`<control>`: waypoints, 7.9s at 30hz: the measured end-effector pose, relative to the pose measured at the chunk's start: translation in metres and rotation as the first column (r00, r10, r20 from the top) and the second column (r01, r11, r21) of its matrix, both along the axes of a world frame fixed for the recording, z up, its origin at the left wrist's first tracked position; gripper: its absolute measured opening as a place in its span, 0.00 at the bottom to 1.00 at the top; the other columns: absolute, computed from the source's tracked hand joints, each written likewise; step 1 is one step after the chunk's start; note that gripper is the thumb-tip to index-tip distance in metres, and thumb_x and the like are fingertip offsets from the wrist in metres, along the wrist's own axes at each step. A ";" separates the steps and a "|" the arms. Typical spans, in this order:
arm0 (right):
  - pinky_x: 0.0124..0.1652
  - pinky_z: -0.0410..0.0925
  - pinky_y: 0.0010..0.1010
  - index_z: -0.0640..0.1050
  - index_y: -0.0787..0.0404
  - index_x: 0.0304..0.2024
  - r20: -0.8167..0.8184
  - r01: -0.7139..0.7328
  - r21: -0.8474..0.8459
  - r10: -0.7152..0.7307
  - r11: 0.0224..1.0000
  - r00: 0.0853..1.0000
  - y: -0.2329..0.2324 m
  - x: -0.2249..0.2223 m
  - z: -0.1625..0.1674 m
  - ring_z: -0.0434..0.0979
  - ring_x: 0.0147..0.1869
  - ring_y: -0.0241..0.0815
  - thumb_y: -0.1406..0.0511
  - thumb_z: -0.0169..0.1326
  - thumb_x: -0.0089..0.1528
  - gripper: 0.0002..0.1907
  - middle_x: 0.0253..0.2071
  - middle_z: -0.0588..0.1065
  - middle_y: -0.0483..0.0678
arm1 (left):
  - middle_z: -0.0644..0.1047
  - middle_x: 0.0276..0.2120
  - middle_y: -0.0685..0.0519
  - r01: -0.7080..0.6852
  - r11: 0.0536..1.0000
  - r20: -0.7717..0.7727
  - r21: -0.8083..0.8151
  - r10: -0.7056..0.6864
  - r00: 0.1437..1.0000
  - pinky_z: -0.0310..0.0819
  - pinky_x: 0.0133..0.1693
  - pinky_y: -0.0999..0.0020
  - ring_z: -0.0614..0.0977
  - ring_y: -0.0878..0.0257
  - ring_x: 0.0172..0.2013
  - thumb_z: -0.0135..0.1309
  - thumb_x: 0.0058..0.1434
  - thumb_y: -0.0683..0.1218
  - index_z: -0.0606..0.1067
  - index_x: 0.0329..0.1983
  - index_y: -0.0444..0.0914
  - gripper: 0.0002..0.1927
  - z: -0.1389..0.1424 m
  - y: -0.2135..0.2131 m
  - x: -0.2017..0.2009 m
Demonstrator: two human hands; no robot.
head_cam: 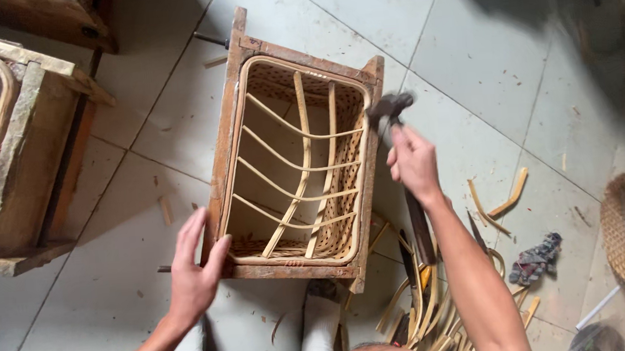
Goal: The person sits on the workshop floor working on a woven bamboo basket held in a wooden frame, applying glue along the rim with a squeeze bottle, tapping the frame with a hammer, gripping and trimming protruding strips with pliers, cutting with a knife, and repositioning the basket to work on each side.
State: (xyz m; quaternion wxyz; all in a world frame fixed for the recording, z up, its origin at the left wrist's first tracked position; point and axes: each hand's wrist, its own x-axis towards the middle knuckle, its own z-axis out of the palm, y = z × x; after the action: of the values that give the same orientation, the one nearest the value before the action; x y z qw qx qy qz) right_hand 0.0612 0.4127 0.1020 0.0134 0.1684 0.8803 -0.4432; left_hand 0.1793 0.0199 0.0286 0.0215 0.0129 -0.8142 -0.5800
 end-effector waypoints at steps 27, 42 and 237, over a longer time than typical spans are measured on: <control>0.18 0.62 0.22 0.78 0.70 0.47 0.152 0.111 -0.098 -0.096 0.989 0.984 -0.035 0.266 -0.024 0.67 0.18 0.29 0.64 0.50 0.68 0.14 0.22 0.74 0.46 | 0.70 0.65 0.52 0.067 0.932 0.438 0.357 -0.231 0.869 0.70 0.64 0.60 0.70 0.61 0.67 0.62 0.59 0.44 0.65 0.73 0.43 0.37 -0.006 -0.013 -0.021; 0.37 0.75 0.31 0.74 0.65 0.62 -0.114 -0.393 0.064 0.398 0.917 0.910 -0.057 0.252 -0.028 0.83 0.37 0.41 0.71 0.58 0.64 0.23 0.41 0.81 0.56 | 0.68 0.70 0.48 0.212 0.922 0.420 0.324 -0.341 0.841 0.61 0.67 0.63 0.67 0.59 0.70 0.63 0.58 0.45 0.61 0.74 0.40 0.41 -0.016 -0.023 -0.026; 0.55 0.63 0.47 0.77 0.62 0.52 0.620 -0.963 0.122 0.739 0.240 0.262 -0.169 0.055 0.052 0.71 0.55 0.57 0.62 0.57 0.54 0.23 0.54 0.72 0.59 | 0.80 0.55 0.42 0.005 0.958 0.388 0.286 -0.121 0.913 0.74 0.55 0.64 0.82 0.56 0.54 0.67 0.55 0.54 0.77 0.59 0.32 0.32 -0.036 -0.047 -0.013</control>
State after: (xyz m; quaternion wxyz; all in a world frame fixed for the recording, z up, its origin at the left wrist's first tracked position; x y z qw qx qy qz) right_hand 0.1162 0.2434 0.1542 0.4163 -0.2665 0.8665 -0.0698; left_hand 0.1661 -0.0276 -0.0077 -0.1673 0.1080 -0.7111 -0.6743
